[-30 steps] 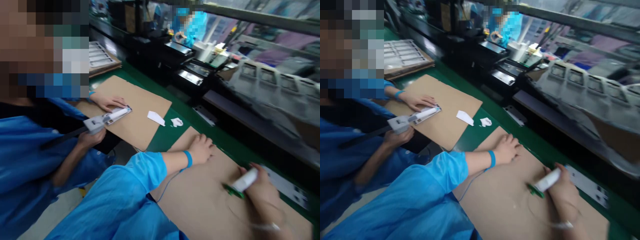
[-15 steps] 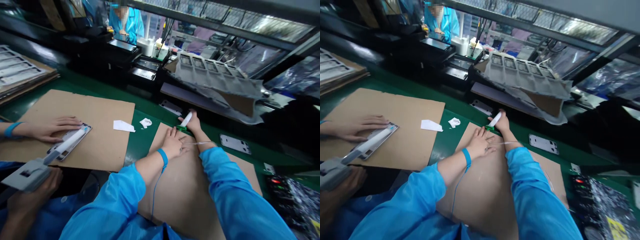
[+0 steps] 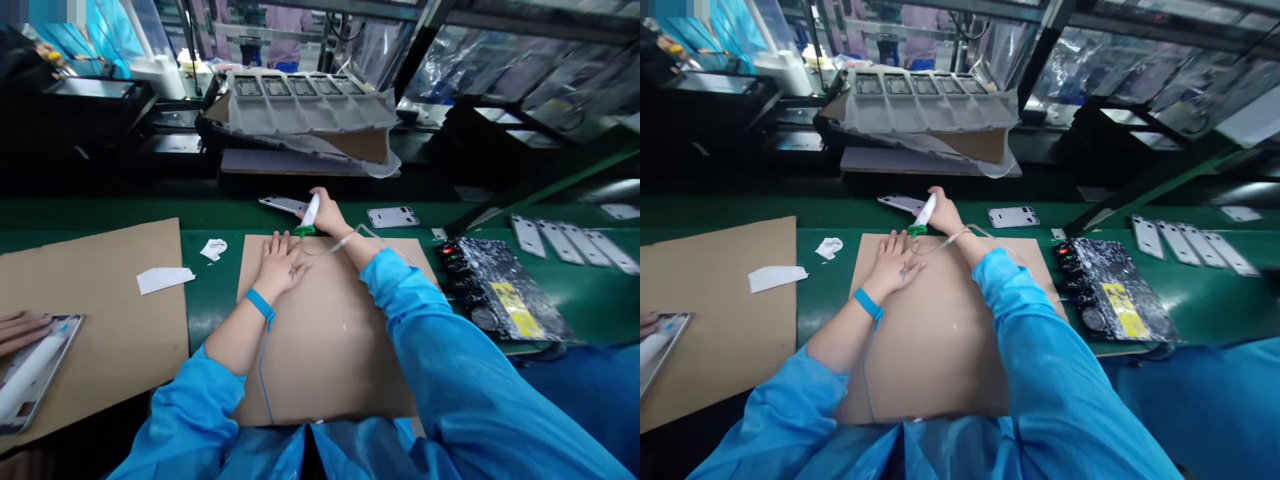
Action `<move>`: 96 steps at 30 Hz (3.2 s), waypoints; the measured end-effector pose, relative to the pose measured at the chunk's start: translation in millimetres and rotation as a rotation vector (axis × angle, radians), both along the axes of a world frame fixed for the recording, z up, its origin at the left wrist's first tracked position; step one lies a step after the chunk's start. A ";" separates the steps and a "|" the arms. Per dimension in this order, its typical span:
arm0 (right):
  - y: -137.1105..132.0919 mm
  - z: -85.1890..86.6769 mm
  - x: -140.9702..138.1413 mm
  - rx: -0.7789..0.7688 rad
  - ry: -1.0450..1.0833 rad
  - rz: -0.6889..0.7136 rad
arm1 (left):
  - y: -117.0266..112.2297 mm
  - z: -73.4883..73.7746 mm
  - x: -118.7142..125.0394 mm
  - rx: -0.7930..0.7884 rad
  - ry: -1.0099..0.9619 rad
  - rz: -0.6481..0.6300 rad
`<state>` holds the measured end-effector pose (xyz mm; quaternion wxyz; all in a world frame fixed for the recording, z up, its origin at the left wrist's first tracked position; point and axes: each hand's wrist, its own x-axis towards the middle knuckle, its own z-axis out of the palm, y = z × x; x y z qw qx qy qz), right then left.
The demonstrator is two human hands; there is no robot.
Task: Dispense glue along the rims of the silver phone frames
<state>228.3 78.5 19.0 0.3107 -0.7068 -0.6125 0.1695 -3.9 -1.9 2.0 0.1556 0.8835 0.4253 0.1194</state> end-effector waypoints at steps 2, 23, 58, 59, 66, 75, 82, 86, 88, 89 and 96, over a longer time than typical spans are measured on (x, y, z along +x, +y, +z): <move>-46.8 -5.0 15.6 0.010 0.018 -0.054 | 5.1 -0.6 -1.6 -0.003 -0.060 0.043; -169.8 -43.9 20.5 0.160 1.018 0.230 | 19.6 15.5 -25.2 -0.241 -0.235 -0.226; -197.1 -11.0 3.6 0.028 0.480 0.256 | -0.5 2.7 2.8 -0.206 -0.269 -0.380; -196.9 -10.8 3.2 0.032 0.478 0.253 | -0.7 3.0 2.9 -0.213 -0.276 -0.376; -196.4 -10.3 2.3 0.051 0.480 0.253 | -2.4 5.8 3.8 -0.243 -0.312 -0.350; -196.6 -10.6 3.0 0.042 0.480 0.261 | -0.9 3.3 3.1 -0.223 -0.280 -0.372; -196.3 -9.5 4.4 0.026 0.473 0.260 | -1.3 3.7 3.6 -0.244 -0.300 -0.349; -195.6 -8.1 4.1 0.033 0.467 0.272 | -0.5 2.3 3.5 -0.231 -0.289 -0.361; -195.3 -7.1 4.2 0.036 0.467 0.274 | -0.3 1.4 3.3 -0.214 -0.267 -0.374; -195.3 -6.7 4.3 0.034 0.467 0.272 | -0.3 1.1 3.1 -0.205 -0.259 -0.379; -196.3 -6.6 4.6 -0.004 0.509 0.265 | -1.9 1.2 2.0 -0.174 -0.250 -0.391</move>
